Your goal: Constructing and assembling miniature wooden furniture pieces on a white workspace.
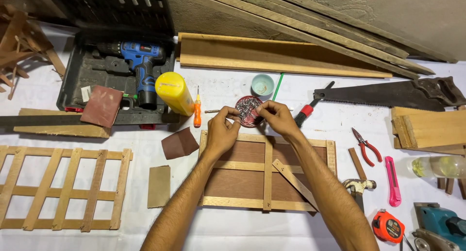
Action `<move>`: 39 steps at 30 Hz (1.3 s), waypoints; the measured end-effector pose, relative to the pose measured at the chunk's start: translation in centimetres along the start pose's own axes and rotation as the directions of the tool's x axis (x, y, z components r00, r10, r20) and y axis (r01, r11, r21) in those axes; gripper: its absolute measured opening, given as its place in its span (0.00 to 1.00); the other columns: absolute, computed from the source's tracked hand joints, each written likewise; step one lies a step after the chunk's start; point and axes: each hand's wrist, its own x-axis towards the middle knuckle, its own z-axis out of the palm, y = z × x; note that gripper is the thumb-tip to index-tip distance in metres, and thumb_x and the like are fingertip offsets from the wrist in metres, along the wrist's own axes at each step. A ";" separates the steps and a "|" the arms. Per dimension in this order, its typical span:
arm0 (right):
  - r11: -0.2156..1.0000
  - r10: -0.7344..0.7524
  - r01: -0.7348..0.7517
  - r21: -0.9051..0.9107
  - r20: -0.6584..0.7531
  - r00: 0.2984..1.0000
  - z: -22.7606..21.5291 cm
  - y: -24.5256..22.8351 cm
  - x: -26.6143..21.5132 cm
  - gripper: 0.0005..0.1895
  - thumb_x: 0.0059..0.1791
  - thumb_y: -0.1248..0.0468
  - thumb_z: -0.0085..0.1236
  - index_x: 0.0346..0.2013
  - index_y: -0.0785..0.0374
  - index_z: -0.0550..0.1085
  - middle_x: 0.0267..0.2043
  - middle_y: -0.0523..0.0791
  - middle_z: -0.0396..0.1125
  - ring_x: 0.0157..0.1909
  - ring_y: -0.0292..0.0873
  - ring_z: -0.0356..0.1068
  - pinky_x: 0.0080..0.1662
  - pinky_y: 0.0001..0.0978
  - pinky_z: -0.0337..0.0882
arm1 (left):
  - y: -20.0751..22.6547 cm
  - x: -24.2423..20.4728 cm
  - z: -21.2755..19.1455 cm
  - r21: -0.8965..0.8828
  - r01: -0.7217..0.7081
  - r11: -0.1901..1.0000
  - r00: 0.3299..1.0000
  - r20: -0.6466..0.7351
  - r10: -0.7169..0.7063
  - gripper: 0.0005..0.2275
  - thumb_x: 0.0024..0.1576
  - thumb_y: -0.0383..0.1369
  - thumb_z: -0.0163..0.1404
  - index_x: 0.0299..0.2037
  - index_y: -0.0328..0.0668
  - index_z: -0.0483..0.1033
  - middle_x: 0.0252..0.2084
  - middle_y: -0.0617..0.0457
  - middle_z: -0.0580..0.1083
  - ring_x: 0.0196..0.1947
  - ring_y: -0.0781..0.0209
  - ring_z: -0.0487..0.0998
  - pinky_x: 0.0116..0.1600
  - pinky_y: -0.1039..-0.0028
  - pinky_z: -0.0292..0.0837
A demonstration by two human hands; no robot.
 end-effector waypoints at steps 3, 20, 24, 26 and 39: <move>0.998 -0.033 0.033 0.061 -0.001 0.999 0.0 -0.3 -0.4 0.08 0.53 0.60 0.57 0.40 0.61 0.79 0.35 0.40 0.75 0.32 0.31 0.67 0.36 0.23 0.69 | 0.0 -0.1 0.2 -0.013 -0.035 0.999 0.999 -0.009 0.035 0.10 0.53 0.23 0.53 0.45 0.35 0.77 0.35 0.54 0.80 0.19 0.74 0.70 0.26 0.77 0.67; 0.911 -0.064 -0.017 0.412 0.183 0.981 -2.7 -4.3 -6.2 0.09 0.56 0.58 0.56 0.36 0.60 0.76 0.27 0.37 0.66 0.27 0.30 0.58 0.33 0.23 0.63 | 3.2 -1.0 3.2 -0.015 -0.397 0.918 0.911 0.113 0.396 0.18 0.58 0.33 0.61 0.58 0.43 0.78 0.49 0.49 0.77 0.50 0.61 0.78 0.53 0.72 0.77; 0.900 -0.086 -0.008 0.435 0.196 0.977 -3.8 -3.2 -8.5 0.10 0.56 0.58 0.56 0.34 0.59 0.74 0.28 0.36 0.66 0.27 0.29 0.59 0.33 0.22 0.63 | 3.1 -1.9 5.0 -0.024 -0.363 0.931 0.914 0.186 0.361 0.14 0.59 0.34 0.60 0.55 0.47 0.80 0.45 0.51 0.78 0.46 0.63 0.80 0.48 0.74 0.79; 0.917 -0.050 -0.025 0.397 0.175 0.983 -4.8 -1.8 -9.3 0.10 0.56 0.57 0.56 0.34 0.59 0.75 0.27 0.37 0.66 0.26 0.30 0.59 0.31 0.21 0.61 | 3.0 -2.3 6.3 -0.012 -0.389 0.921 0.902 0.199 0.383 0.13 0.58 0.34 0.61 0.53 0.47 0.81 0.46 0.52 0.79 0.45 0.64 0.79 0.45 0.75 0.79; 0.939 -0.199 0.148 0.311 0.139 0.970 -12.5 2.6 -18.8 0.10 0.56 0.60 0.58 0.40 0.66 0.78 0.30 0.40 0.68 0.31 0.31 0.64 0.34 0.22 0.66 | 4.1 -9.4 14.7 -0.177 -0.587 0.790 0.778 0.144 0.611 0.05 0.59 0.26 0.60 0.44 0.43 0.84 0.41 0.53 0.82 0.39 0.67 0.82 0.42 0.79 0.81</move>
